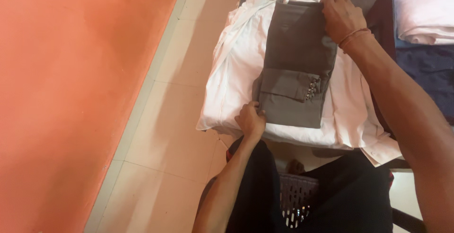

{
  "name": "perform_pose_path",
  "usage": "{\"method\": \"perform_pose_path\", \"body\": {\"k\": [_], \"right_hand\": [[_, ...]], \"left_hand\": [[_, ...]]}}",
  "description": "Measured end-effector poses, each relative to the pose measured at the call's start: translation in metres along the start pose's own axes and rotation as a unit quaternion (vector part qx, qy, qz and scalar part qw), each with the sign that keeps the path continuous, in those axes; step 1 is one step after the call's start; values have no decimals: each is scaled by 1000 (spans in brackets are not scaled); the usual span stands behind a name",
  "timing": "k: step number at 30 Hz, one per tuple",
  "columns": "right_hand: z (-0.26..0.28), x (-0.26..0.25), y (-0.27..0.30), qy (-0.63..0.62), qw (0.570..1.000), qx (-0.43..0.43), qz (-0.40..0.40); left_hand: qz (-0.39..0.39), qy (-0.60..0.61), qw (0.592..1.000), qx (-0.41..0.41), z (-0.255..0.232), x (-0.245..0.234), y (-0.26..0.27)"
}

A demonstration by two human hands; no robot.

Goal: The person takes a pair of pants and a white shirt out of a suitcase, unfolds them, and displays details such as buttons on the leg and the waistband drawstring.

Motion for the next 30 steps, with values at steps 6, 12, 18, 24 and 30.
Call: {"method": "perform_pose_path", "body": {"k": [6,12,18,24,30], "right_hand": [[-30,-5,-28,13,999,-17,-33],[-56,-11,-62,53,997,-37,-39],[-91,22,-91,90,996,-15,-15],[-118,51,-115,101,994,30,8],[-173,99,-128,95,995,35,12]], "left_hand": [[-95,208,973,26,-17,8,-8],[-95,367,925,18,-47,28,-26],[-80,453,888,-24,-70,36,-39],[-98,485,868,-28,-95,27,-50],[-143,458,877,2,-102,19,-64]]}}
Point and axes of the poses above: each hand's wrist, its own y-axis away from the middle knuckle, its own x-axis out of the palm, z = x × y, the point moved 3 cm from there along -y, towards the middle knuckle, and after that the axes turned 14 degrees about -y, right-handed, at the moved point
